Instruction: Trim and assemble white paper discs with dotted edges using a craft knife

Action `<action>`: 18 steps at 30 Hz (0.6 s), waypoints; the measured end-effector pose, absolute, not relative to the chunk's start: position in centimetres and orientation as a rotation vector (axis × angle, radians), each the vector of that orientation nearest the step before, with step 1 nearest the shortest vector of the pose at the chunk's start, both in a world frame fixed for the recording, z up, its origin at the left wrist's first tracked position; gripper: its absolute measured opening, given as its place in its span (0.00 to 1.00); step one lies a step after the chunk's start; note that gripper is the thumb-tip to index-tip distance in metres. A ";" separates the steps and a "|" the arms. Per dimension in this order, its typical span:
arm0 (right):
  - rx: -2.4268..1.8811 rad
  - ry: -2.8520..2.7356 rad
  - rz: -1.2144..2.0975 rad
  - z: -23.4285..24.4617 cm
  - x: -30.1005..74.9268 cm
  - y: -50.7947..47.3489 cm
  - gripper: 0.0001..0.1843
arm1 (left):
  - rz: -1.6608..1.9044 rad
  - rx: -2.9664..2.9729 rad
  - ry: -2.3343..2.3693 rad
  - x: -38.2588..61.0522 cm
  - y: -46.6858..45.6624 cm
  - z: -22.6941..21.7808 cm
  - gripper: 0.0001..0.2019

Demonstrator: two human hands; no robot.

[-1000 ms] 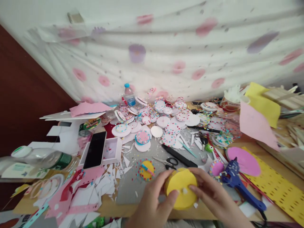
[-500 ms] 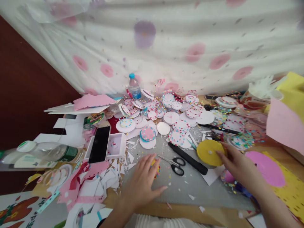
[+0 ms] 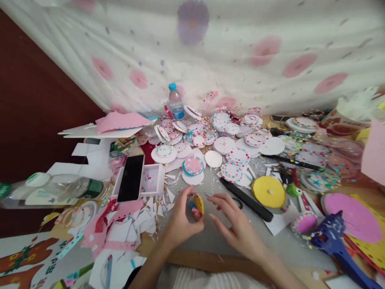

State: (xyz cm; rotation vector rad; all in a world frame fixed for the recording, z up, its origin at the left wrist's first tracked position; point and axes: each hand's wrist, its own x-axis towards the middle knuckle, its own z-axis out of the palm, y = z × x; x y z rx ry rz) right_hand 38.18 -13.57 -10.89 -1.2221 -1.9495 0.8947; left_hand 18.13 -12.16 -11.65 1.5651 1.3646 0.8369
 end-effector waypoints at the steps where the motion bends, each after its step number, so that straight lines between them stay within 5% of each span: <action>1: -1.182 -1.930 0.915 -11.0 37.4 -13.5 0.21 | 0.899 1.401 1.313 18.0 -12.2 -11.0 0.36; 10: -0.949 -1.938 0.755 -9.3 31.8 -12.3 0.29 | 1.152 0.232 0.799 21.7 -11.9 -7.8 0.26; 18: -0.923 -1.816 0.806 -10.6 30.3 -13.5 0.30 | 1.252 0.129 0.705 22.9 -10.9 -7.5 0.24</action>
